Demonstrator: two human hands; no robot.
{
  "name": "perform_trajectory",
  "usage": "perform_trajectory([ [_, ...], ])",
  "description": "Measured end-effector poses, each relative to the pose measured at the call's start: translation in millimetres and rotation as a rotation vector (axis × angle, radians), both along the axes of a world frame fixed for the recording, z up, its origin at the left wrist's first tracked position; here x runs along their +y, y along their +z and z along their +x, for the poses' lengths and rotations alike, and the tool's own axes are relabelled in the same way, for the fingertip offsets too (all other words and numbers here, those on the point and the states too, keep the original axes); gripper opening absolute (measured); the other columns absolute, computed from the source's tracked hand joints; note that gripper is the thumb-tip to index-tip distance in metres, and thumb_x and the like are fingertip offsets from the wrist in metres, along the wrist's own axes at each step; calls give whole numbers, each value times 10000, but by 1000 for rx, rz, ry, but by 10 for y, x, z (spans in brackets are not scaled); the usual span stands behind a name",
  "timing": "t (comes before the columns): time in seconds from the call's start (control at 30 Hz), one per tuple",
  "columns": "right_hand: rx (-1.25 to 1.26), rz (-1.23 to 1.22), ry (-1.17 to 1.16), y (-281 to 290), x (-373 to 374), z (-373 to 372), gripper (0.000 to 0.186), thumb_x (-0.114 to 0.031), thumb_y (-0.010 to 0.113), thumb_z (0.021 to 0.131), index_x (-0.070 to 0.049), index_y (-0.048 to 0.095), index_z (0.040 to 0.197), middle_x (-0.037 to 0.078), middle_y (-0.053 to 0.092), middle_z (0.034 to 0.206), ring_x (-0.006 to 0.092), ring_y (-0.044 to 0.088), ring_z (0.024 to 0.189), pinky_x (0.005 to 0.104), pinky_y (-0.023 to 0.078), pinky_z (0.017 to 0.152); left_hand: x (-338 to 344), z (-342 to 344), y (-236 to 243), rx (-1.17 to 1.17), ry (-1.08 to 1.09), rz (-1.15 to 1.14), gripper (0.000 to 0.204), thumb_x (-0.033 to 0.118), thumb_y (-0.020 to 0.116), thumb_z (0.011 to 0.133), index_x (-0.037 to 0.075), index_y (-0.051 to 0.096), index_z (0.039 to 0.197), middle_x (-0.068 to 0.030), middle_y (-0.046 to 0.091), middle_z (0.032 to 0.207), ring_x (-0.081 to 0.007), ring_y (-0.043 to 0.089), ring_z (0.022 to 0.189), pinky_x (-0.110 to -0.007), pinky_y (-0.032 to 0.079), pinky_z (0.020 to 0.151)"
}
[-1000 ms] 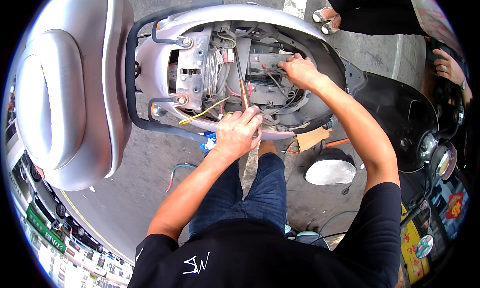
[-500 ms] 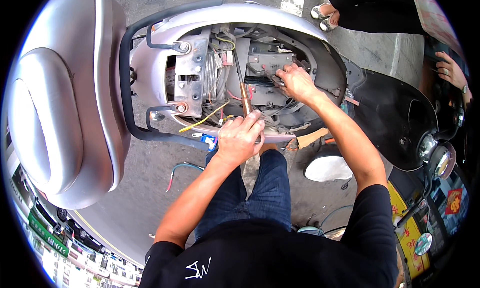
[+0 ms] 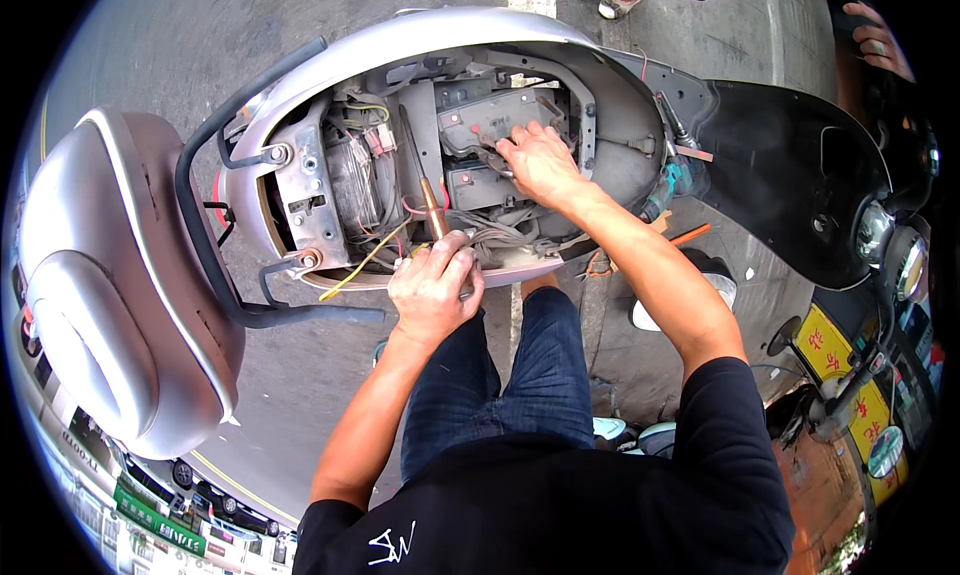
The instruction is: The person works on the internal battery compartment of a scooter, using pliers and a power drill to disconnect and remove batteries.
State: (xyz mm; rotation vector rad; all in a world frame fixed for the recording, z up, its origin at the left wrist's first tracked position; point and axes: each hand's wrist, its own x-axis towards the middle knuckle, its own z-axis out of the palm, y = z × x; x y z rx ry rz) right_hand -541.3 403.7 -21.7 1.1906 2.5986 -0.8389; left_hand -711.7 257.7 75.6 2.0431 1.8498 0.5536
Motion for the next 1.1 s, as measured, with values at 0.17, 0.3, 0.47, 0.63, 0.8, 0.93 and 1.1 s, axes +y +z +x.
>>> perform_trajectory([
  [0.17,-48,-26,-25,4,-47,7,271,-156,454,894,-19,628,1051,160,591,1116,339,504,1111,479,384,978,9,20,-8,6,-7,11,207,102,695,628,121,605,814,6,648,935,-180,609,675,-303,451,578],
  [0.3,-50,-5,-21,12,-36,23,274,-151,449,897,-19,626,1060,163,586,1136,343,502,1134,485,381,986,9,21,6,11,2,1,202,107,699,630,123,611,811,6,649,933,-181,607,663,-300,459,578],
  [0.47,-28,39,48,45,40,31,254,-108,490,839,-13,640,1021,164,599,1056,337,532,1055,469,418,908,8,14,9,14,2,1,199,114,706,633,124,612,809,1,652,939,-184,609,649,-302,466,571],
  [0.63,-93,-7,145,67,158,-36,263,-151,489,860,-34,655,1028,162,612,1097,344,548,1077,486,433,929,6,3,10,7,5,13,198,123,708,636,123,609,807,1,652,938,-180,613,662,-299,469,574],
  [0.8,-23,-152,130,54,300,-31,340,-175,562,793,-66,648,1103,196,644,1016,375,628,937,478,494,839,5,5,-7,2,6,13,200,127,701,634,125,606,810,8,653,941,-170,620,695,-295,465,578],
  [0.93,-96,-267,165,172,386,-114,405,-227,600,776,-90,635,1155,227,661,943,386,639,899,470,499,832,-27,-2,-11,2,29,9,199,133,699,633,126,605,808,15,654,942,-160,629,712,-299,462,577],
  [1.1,-68,-242,235,96,448,-96,358,-290,622,783,-66,637,1062,225,657,844,407,627,844,477,495,794,-31,25,-20,-9,49,16,202,135,701,627,129,599,801,24,651,943,-146,622,683,-290,451,566],
])
